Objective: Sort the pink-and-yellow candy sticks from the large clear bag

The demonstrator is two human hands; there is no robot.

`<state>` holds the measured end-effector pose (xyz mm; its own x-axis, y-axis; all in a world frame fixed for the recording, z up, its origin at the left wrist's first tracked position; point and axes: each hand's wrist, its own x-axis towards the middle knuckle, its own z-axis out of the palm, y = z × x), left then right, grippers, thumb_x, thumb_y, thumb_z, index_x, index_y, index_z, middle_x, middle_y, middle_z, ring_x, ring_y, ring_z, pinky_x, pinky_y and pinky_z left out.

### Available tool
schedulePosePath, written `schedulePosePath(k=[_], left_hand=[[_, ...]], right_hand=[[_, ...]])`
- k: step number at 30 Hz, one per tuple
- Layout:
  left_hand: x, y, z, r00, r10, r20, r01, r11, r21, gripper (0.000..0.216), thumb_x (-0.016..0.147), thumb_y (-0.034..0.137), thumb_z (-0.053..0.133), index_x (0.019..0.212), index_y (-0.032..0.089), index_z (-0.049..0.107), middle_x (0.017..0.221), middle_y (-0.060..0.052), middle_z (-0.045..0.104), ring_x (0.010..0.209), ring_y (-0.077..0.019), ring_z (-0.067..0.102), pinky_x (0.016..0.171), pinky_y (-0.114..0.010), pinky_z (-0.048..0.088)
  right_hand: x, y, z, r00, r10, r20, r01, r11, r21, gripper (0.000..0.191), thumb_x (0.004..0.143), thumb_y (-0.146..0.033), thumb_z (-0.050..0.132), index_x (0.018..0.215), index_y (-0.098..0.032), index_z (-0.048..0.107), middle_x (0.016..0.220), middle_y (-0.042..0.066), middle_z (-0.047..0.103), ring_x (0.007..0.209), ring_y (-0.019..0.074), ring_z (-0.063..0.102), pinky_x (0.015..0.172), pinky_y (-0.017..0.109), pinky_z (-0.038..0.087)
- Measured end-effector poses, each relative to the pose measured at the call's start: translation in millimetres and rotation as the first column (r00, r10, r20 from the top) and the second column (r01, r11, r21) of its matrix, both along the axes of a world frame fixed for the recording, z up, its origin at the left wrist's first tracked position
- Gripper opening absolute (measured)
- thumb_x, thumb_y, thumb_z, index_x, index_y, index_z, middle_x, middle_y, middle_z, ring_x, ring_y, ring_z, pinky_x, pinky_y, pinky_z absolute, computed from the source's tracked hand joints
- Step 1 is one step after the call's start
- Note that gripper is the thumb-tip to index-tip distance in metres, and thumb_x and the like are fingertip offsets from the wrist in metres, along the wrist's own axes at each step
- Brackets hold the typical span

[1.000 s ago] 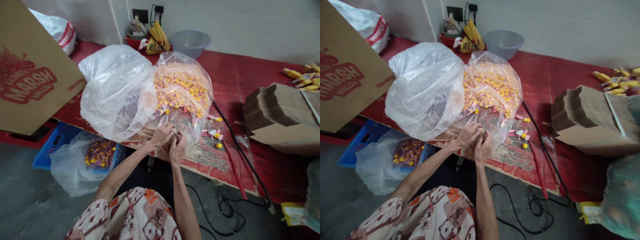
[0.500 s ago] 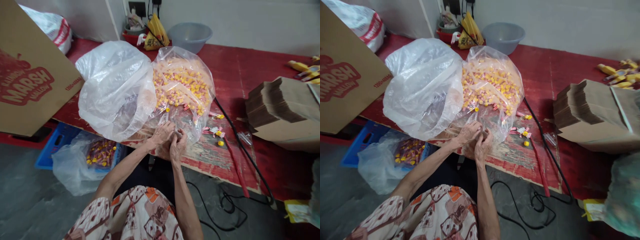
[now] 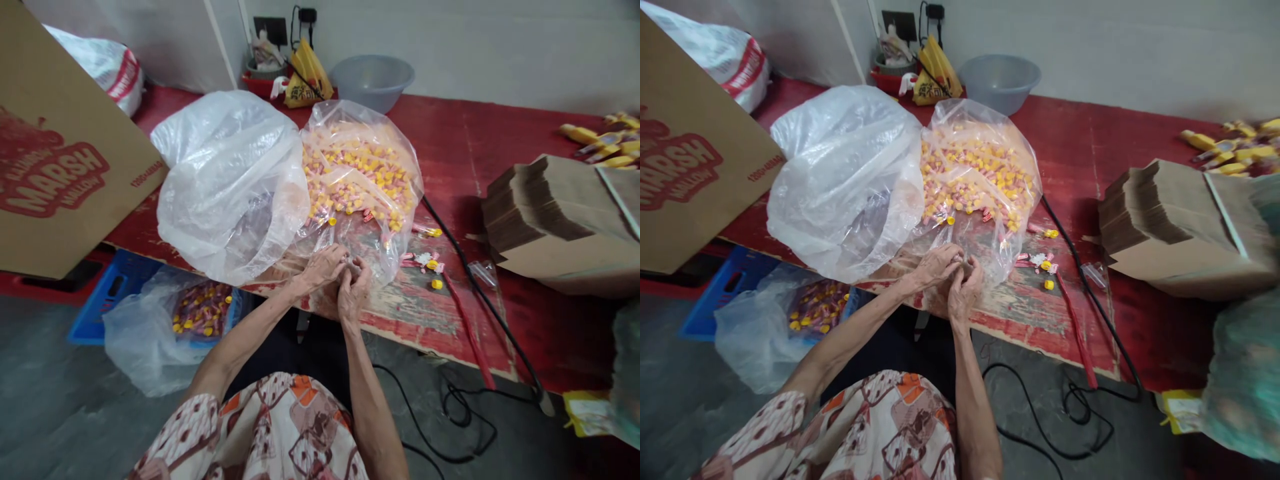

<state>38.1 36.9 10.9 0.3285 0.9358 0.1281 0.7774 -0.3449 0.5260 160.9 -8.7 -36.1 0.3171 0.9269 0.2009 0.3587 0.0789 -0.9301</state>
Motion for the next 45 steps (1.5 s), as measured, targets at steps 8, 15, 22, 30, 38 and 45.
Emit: schedulePosePath(k=[8,15,22,30,38,45], left_hand=[[-3.2,-1.4,-5.6,0.997,0.031,0.073,-0.034,0.999,0.029,0.016,0.104,0.018,0.055,0.114,0.022,0.067,0.116,-0.008,0.074,0.108,-0.0226,0.071,0.096,-0.036,0.059],[-1.9,-4.0,-6.6,0.997,0.043,0.06,-0.046,0.998,0.038,0.015,0.104,0.016,0.056,0.114,0.022,0.066,0.116,-0.008,0.073,0.109,-0.0229,0.071,0.098,-0.036,0.058],[-2.2,-7.5,-4.7,0.997,0.06,0.047,-0.062,0.997,0.046,0.021,0.103,0.013,0.053,0.117,0.021,0.066,0.116,-0.009,0.072,0.11,-0.0231,0.071,0.098,-0.036,0.059],[-1.8,-8.7,-10.8,0.992,0.082,0.099,-0.091,0.993,0.081,0.026,0.1,0.01,0.053,0.118,0.022,0.066,0.118,-0.009,0.073,0.109,-0.0236,0.072,0.097,-0.036,0.059],[-2.3,-14.2,-10.9,0.991,0.065,0.119,-0.079,0.99,0.115,0.02,0.105,0.014,0.055,0.12,0.021,0.066,0.12,-0.009,0.074,0.112,-0.0231,0.072,0.099,-0.036,0.058],[-1.0,-17.3,0.0,0.999,0.043,-0.028,-0.039,0.994,0.106,0.016,0.108,0.018,0.059,0.119,0.022,0.069,0.121,-0.009,0.076,0.115,-0.0253,0.072,0.1,-0.038,0.056]], right_hand=[[2.8,1.2,-0.9,0.999,0.033,0.029,-0.034,0.999,0.014,0.04,0.104,-0.037,0.048,0.136,-0.022,0.066,0.132,0.014,0.071,0.118,0.0248,0.068,0.106,0.043,0.057],[1.6,3.0,-4.5,0.996,0.049,0.073,-0.054,0.996,0.076,0.04,0.106,-0.037,0.046,0.133,-0.022,0.072,0.135,0.014,0.071,0.128,0.0253,0.066,0.117,0.046,0.053],[2.6,3.2,-6.1,0.991,0.078,0.107,-0.087,0.993,0.082,0.038,0.107,-0.034,0.046,0.13,-0.022,0.074,0.13,0.012,0.074,0.124,0.0241,0.068,0.115,0.044,0.055],[4.1,3.3,-7.3,0.987,0.093,0.128,-0.103,0.991,0.082,0.038,0.108,-0.033,0.046,0.131,-0.022,0.074,0.132,0.014,0.073,0.126,0.0257,0.068,0.115,0.046,0.056],[2.7,2.6,-6.5,0.992,0.077,0.096,-0.088,0.99,0.114,0.035,0.109,-0.033,0.048,0.135,-0.023,0.069,0.134,0.014,0.072,0.128,0.0258,0.066,0.116,0.047,0.056],[1.1,1.6,-6.5,0.995,0.059,0.077,-0.068,0.99,0.124,0.037,0.108,-0.029,0.046,0.14,-0.023,0.063,0.138,0.016,0.07,0.131,0.0261,0.066,0.118,0.049,0.055]])
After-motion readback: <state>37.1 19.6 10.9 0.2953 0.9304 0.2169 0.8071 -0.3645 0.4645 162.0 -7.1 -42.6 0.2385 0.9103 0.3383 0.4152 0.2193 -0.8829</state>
